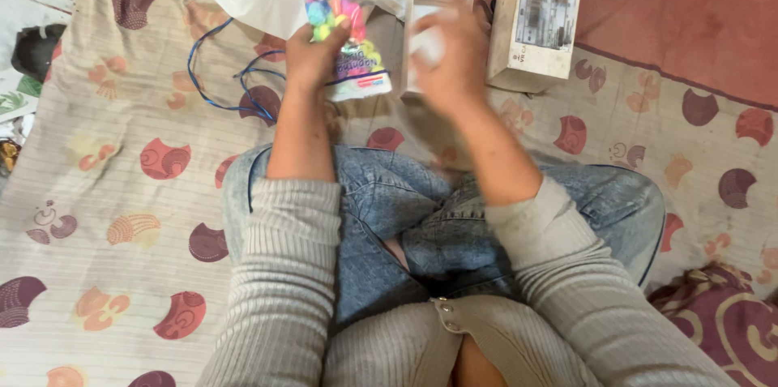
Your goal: The person unties a blue ribbon from a white-wrapped package, removes the wrapping paper, and opens a small box to reveal colorful balls. They then place the balls back into the box and close it.
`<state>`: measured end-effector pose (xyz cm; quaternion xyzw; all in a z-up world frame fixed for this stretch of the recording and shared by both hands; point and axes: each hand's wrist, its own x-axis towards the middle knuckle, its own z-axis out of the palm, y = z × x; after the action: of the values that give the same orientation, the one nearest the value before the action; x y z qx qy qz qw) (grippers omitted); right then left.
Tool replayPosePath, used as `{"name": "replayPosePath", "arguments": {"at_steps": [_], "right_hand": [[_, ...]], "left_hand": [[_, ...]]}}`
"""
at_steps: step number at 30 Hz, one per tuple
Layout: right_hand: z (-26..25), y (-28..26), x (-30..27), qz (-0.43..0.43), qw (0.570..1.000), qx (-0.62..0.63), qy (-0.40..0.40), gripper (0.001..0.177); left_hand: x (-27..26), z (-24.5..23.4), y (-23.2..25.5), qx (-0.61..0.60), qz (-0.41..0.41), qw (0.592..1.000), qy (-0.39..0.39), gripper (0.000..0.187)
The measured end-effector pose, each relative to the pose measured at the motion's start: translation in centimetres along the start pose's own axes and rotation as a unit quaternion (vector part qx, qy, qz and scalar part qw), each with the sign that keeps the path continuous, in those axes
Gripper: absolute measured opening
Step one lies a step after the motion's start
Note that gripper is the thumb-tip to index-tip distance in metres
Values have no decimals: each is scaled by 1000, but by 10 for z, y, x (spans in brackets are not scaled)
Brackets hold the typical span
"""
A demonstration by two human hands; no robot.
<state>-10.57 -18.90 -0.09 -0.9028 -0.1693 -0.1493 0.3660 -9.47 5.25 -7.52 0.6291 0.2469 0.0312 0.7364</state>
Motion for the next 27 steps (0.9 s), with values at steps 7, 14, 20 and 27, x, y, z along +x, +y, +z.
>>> {"name": "replayPosePath", "arguments": {"at_steps": [7, 14, 20, 27], "right_hand": [[-53, 111, -1, 370, 914, -162, 22, 120], [-65, 82, -2, 338, 915, -157, 156, 103], [-28, -1, -36, 234, 964, -92, 83, 100], [-2, -30, -40, 168, 974, -135, 63, 101]], "left_hand": [[32, 21, -79, 302, 2, 953, 25, 63], [3, 38, -52, 465, 24, 882, 72, 57], [-23, 51, -19, 451, -33, 886, 106, 57], [-17, 43, -28, 451, -58, 891, 20, 79]]}}
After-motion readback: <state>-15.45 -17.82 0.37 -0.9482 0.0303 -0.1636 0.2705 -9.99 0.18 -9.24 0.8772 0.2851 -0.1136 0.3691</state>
